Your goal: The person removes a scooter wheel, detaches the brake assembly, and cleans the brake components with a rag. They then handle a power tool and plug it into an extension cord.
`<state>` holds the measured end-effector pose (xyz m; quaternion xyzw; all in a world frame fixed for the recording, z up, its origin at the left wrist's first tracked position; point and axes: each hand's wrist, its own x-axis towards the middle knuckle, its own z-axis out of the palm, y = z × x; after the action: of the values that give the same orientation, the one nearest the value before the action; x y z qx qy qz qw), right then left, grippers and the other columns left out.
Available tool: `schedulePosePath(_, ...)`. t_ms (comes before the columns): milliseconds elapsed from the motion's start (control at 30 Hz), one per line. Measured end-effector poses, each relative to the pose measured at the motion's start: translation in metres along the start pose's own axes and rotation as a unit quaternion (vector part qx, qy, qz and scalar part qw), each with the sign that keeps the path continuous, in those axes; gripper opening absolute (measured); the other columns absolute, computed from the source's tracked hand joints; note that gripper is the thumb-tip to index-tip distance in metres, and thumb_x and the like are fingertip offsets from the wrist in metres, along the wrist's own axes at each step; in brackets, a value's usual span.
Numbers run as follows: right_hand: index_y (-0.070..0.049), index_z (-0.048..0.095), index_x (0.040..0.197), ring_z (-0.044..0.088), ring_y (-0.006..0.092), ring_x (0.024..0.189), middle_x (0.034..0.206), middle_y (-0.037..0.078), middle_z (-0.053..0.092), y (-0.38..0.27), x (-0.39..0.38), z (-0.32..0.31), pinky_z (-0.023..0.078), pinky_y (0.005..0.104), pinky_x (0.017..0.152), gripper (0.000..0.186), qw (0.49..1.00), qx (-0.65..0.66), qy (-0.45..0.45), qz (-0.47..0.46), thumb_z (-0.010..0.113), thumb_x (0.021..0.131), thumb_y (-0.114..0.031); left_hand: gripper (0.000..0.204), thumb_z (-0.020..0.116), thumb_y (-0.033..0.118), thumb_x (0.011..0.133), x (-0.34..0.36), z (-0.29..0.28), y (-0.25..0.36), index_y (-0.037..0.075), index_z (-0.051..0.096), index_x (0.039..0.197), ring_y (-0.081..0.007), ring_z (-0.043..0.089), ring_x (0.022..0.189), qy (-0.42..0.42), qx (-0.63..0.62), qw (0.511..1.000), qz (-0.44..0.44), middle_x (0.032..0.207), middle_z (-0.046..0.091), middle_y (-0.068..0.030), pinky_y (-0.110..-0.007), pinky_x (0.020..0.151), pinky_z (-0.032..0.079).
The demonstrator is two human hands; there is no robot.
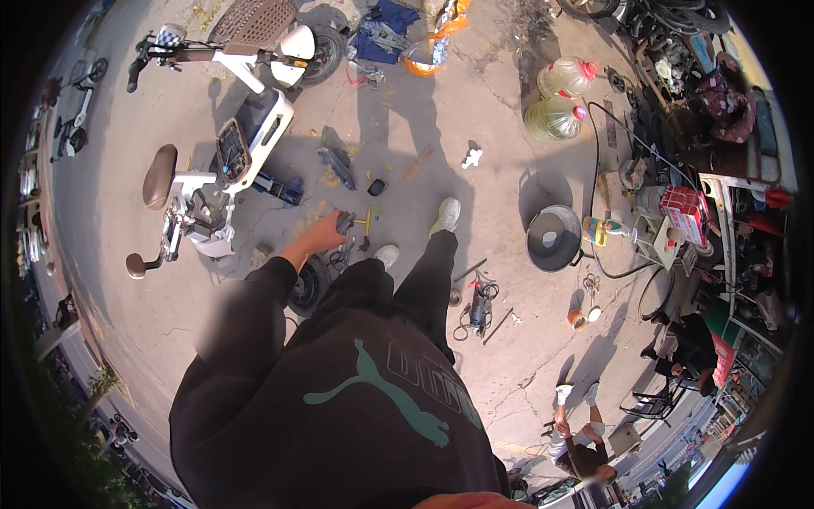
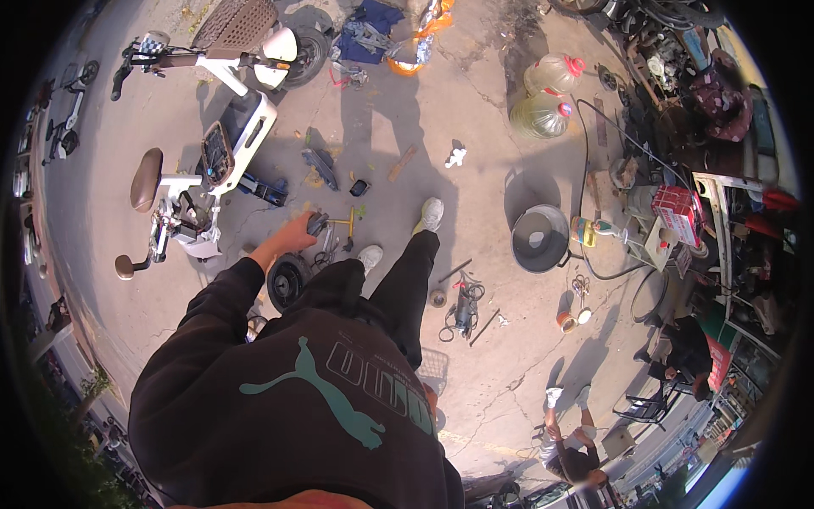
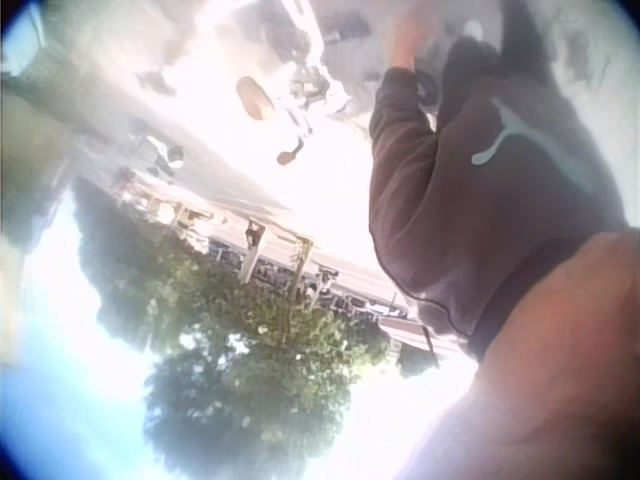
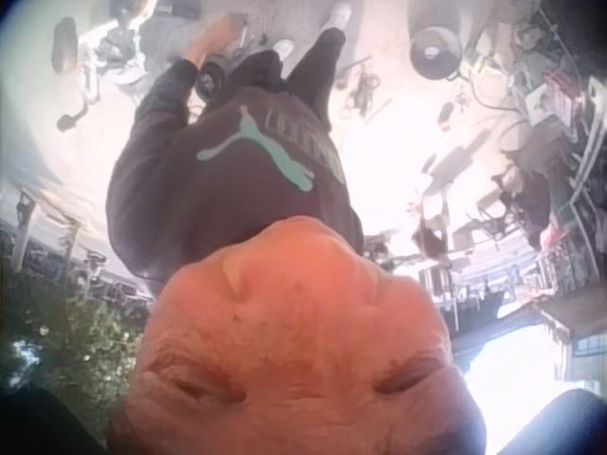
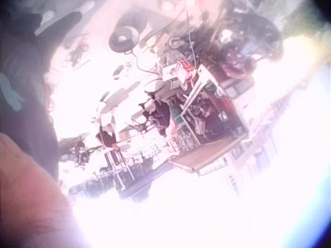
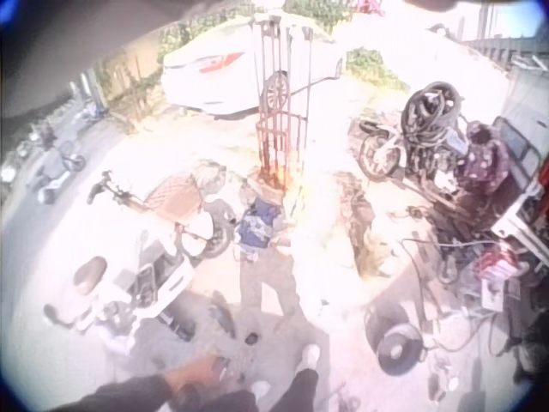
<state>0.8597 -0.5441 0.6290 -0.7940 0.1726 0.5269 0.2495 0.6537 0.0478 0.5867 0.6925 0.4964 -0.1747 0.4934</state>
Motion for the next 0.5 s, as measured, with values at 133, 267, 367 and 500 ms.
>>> schedulePosePath(133,-0.003,0.063,0.128,0.072,0.023,0.08,0.1,0.012,0.072,-0.084,0.064,-0.066,0.054,0.0358,0.065,0.038,0.994,-0.099,-0.045,0.03,0.063,0.1,-0.029,0.056,0.067,0.021,0.078,-0.035,-0.003,-0.11,-0.001,0.056,0.128,-0.0463,0.068,0.108,0.032,0.211,0.951,-0.224,0.11,0.071,-0.0299,-0.049,0.094,0.054)
schedulePosePath(267,-0.002,0.061,0.128,0.071,0.0221,0.076,0.096,0.011,0.071,-0.248,0.144,-0.14,0.052,0.0352,0.06,0.037,0.987,-0.14,-0.062,0.056,0.063,0.1,-0.027,0.062,0.072,0.02,0.076,-0.125,0.013,-0.125,-0.004,0.055,0.13,-0.0441,0.067,0.113,0.051,0.107,0.9,-0.419,0.115,0.07,-0.0289,-0.047,0.092,0.056)
schedulePosePath(367,-0.001,0.06,0.129,0.069,0.0195,0.071,0.097,0.011,0.071,-0.397,0.214,-0.162,0.051,0.0322,0.057,0.037,0.997,-0.07,0.026,-0.027,0.061,0.102,-0.026,0.076,0.075,0.012,0.069,-0.143,0.027,-0.126,-0.006,0.05,0.139,-0.0379,0.069,0.113,0.102,-0.057,0.89,-0.44,0.117,0.07,-0.0249,-0.043,0.09,0.056)
schedulePosePath(500,-0.005,0.063,0.115,0.066,0.0169,0.067,0.087,0.005,0.068,-0.645,0.285,-0.168,0.047,0.0277,0.055,0.025,0.975,-0.006,0.015,-0.222,0.062,0.101,-0.026,0.094,0.068,0.001,0.063,-0.089,0.058,-0.04,-0.003,0.041,0.153,-0.0283,0.066,0.098,0.165,-0.382,0.826,-0.38,0.117,0.068,-0.0178,-0.036,0.082,0.053)
